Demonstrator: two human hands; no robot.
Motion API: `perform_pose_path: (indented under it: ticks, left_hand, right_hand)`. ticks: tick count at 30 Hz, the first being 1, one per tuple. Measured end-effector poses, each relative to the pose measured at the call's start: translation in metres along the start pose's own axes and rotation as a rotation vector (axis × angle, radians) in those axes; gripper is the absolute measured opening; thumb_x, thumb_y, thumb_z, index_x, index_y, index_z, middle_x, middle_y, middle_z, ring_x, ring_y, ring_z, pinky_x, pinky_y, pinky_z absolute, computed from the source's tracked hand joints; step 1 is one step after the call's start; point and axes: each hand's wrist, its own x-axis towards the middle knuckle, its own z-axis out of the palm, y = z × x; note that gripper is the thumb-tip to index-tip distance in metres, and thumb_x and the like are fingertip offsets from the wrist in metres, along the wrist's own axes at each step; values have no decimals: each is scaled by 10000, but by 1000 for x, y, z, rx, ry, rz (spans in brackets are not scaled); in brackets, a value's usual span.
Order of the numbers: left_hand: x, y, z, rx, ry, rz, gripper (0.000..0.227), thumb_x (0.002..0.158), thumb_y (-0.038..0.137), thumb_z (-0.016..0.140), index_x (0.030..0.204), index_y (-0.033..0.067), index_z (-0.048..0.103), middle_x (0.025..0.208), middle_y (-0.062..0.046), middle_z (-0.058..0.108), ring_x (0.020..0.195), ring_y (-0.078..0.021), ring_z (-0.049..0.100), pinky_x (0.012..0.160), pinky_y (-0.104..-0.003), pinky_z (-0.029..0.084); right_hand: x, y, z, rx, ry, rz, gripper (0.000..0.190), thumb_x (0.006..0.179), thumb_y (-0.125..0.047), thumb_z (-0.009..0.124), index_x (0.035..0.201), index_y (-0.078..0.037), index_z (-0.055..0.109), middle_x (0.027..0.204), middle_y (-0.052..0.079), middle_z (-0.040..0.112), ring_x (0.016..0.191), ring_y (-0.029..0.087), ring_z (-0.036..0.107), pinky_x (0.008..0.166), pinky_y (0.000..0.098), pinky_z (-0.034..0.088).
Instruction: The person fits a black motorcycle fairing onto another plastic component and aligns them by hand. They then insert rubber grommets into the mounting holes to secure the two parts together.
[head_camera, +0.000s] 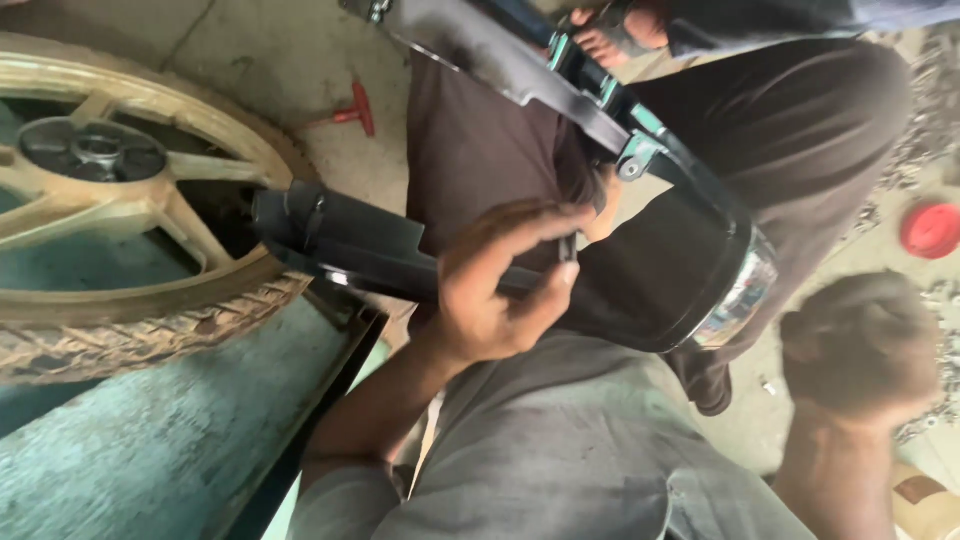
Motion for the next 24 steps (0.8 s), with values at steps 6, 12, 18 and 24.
perform_pose_path:
  ticks: [6,12,18,24]
  left_hand:
    - [-5,9,20,98,-63,83,338,964,50,744,1282,2,638,1281,-102,717,1200,-263,711,1082,-367,513]
    - [-11,14,32,-122,-38,36,532,1012,162,647,1493,67,441,1500,-102,519,1450,-234,502,1270,-386,296]
    - [-40,5,57,-1562,282,-504,645,1083,412,400,1564,-18,416,1533,-199,524,1477,-341,443,1273,-476,324]
    - [-72,4,28,-1671,506,-610,395,1148,315,421,1200,-35,597,859,-74,605,850,-223,598,853,-394,489]
  right_hand:
    - [17,8,125,-639,-489,-19,415,1075,-337,550,1225,48,586,898,40,607,741,114,543,697,264,438]
    - [10,32,162,-728,-504,-69,446,1111,-362,456,1274,40,560,978,38,672,854,99,606,797,249,502]
    - [-7,47,203,-845,-701,-534,372,1112,-302,440,1209,52,499,1147,194,633,976,255,654,882,370,523]
    - [-4,7,195,-771,-747,-534,352,1050,-248,470,1175,61,585,1085,180,646,925,284,686,828,379,562]
